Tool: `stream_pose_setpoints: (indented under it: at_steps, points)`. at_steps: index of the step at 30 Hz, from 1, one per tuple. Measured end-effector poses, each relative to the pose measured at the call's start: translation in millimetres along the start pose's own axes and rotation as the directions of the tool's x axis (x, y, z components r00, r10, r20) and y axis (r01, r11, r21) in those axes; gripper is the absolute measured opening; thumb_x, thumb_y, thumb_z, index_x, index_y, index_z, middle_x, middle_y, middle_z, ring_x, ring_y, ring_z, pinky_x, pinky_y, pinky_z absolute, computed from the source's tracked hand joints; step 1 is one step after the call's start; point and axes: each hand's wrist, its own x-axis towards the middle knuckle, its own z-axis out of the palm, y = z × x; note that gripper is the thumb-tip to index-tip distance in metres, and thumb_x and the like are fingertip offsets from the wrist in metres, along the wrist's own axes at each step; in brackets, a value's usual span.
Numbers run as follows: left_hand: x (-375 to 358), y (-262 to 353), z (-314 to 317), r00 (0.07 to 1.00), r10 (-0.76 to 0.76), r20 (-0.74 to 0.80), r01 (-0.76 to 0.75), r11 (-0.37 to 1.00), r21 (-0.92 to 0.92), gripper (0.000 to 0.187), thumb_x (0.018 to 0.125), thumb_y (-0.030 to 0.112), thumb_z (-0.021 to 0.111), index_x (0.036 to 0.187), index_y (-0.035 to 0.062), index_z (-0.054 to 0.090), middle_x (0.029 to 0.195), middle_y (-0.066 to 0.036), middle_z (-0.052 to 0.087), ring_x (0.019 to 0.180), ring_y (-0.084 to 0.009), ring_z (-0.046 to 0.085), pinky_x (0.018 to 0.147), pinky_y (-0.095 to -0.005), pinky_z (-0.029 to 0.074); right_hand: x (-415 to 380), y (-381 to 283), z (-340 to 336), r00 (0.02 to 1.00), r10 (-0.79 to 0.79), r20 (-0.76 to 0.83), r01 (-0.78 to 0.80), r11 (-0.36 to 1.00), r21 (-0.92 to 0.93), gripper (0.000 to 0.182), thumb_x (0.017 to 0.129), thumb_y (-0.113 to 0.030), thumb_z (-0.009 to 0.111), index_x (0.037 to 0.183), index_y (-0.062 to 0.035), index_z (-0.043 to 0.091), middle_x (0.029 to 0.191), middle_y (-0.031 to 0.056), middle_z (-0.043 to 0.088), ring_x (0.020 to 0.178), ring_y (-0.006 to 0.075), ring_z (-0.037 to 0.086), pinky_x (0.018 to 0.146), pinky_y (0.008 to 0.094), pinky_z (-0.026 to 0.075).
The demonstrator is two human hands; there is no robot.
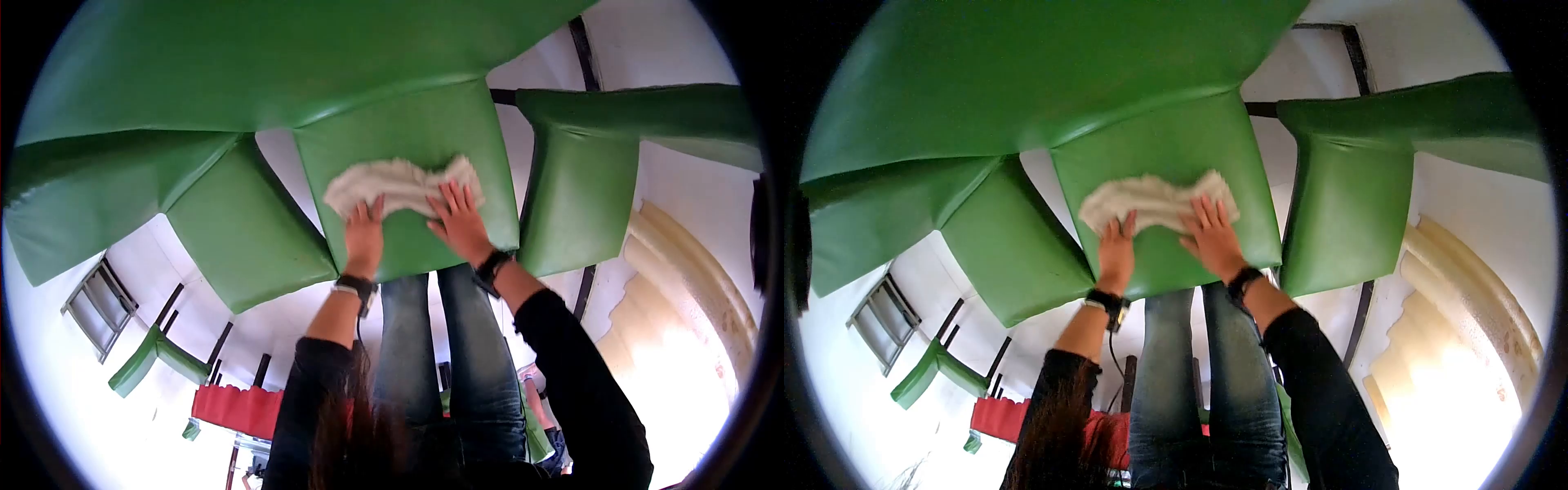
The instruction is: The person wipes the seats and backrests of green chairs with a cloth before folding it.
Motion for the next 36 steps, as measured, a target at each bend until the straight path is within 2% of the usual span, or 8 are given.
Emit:
stream_pose_setpoints:
  at_steps: [4,11,12,16,22,27,29,36]
  points:
    - [-67.3,24.2,6.8,0.975,-0.025,0.221,0.056,0.99,-0.131,0.053,0.073,0.007,0.046,0.125,0.0119,0.036,0.1,-0.014,0.045,0.09,-0.0277,0.049,0.075,-0.0357,0.044,-59.7,-31.7,15.1,0.993,-0.022,0.113,0.016,0.999,0.049,0.051,0.082,-0.038,0.044,0.124,-0.0093,0.037,0.131,0.0171,0.028,0.125,0.0335,0.019,0.102,0.0473,0.011]
    - [-115.5,50.7,30.2,0.956,0.038,0.291,0.02,0.981,-0.192,0.04,0.07,0.011,0.05,0.109,0.0051,0.047,0.095,-0.01,0.047,0.088,-0.0259,0.049,0.072,-0.0353,0.044,-95.1,-65.4,47.2,0.96,-0.073,0.271,0.064,0.997,0.043,0.052,0.082,-0.042,0.043,0.115,-0.0021,0.045,0.125,0.0165,0.036,0.123,0.0312,0.023,0.102,0.0479,0.01]
    - [-117.3,54.3,31.7,0.959,0.03,0.281,0.03,0.978,-0.208,0.035,0.07,0.012,0.05,0.105,0.005,0.049,0.094,-0.01,0.048,0.088,-0.025,0.049,0.07,-0.0346,0.044,-96.2,-69.1,49.1,0.978,-0.094,0.186,0.088,0.995,0.04,0.051,0.081,-0.042,0.044,0.109,-0.0001,0.05,0.122,0.0151,0.04,0.122,0.0301,0.025,0.102,0.0475,0.011]
    - [-117.8,57.6,30.2,0.952,0.029,0.306,0.037,0.978,-0.207,0.03,0.07,0.013,0.05,0.099,0.0057,0.053,0.091,-0.008,0.048,0.087,-0.023,0.049,0.068,-0.0332,0.042,-95.6,-75.2,47.3,0.959,-0.049,0.278,0.056,0.998,-0.017,0.054,0.081,-0.04,0.045,0.116,0.0012,0.044,0.119,0.0131,0.044,0.123,0.0283,0.025,0.104,0.0445,0.011]
    - [-105.7,48.4,20.4,0.99,0.092,0.104,-0.078,0.989,-0.126,0.029,0.07,0.013,0.049,0.098,0.0056,0.053,0.09,-0.007,0.048,0.083,-0.0219,0.048,0.071,-0.0339,0.039,-91.9,-65.2,48.2,0.964,-0.138,0.229,0.16,0.983,-0.084,0.048,0.079,-0.037,0.048,0.109,0.0008,0.05,0.116,0.0132,0.045,0.118,0.0273,0.032,0.103,0.0429,0.014]
    - [-65.9,43.2,14.7,0.999,0.002,0.055,0.006,0.99,-0.139,0.027,0.069,0.014,0.051,0.095,0.0047,0.055,0.091,-0.011,0.049,0.085,-0.0254,0.049,0.072,-0.036,0.041,-45.8,-66.8,30.2,0.971,-0.086,0.222,0.115,0.985,-0.124,0.047,0.078,-0.036,0.049,0.107,0.0018,0.051,0.116,0.013,0.045,0.117,0.0257,0.033,0.103,0.041,0.015]
    - [-38.7,37.3,9.4,0.997,-0.081,-0.007,0.08,0.989,-0.126,0.028,0.069,0.015,0.053,0.096,0.0065,0.055,0.091,-0.01,0.049,0.086,-0.0251,0.05,0.07,-0.0362,0.043,-18.5,-62.9,24.1,0.99,-0.077,0.118,0.096,0.982,-0.165,0.049,0.079,-0.037,0.048,0.108,0.0027,0.05,0.118,0.0133,0.043,0.119,0.0253,0.031,0.103,0.0405,0.014]
    - [21.8,22.5,-20.9,0.979,-0.115,0.168,0.133,0.986,-0.101,0.029,0.07,0.016,0.055,0.098,0.0081,0.055,0.092,-0.01,0.049,0.085,-0.0242,0.052,0.067,-0.0348,0.045,40.1,-41.6,1.1,0.982,-0.184,0.041,0.189,0.967,-0.174,0.05,0.079,-0.037,0.047,0.108,0.0039,0.048,0.12,0.017,0.041,0.12,0.0285,0.029,0.103,0.0423,0.014]
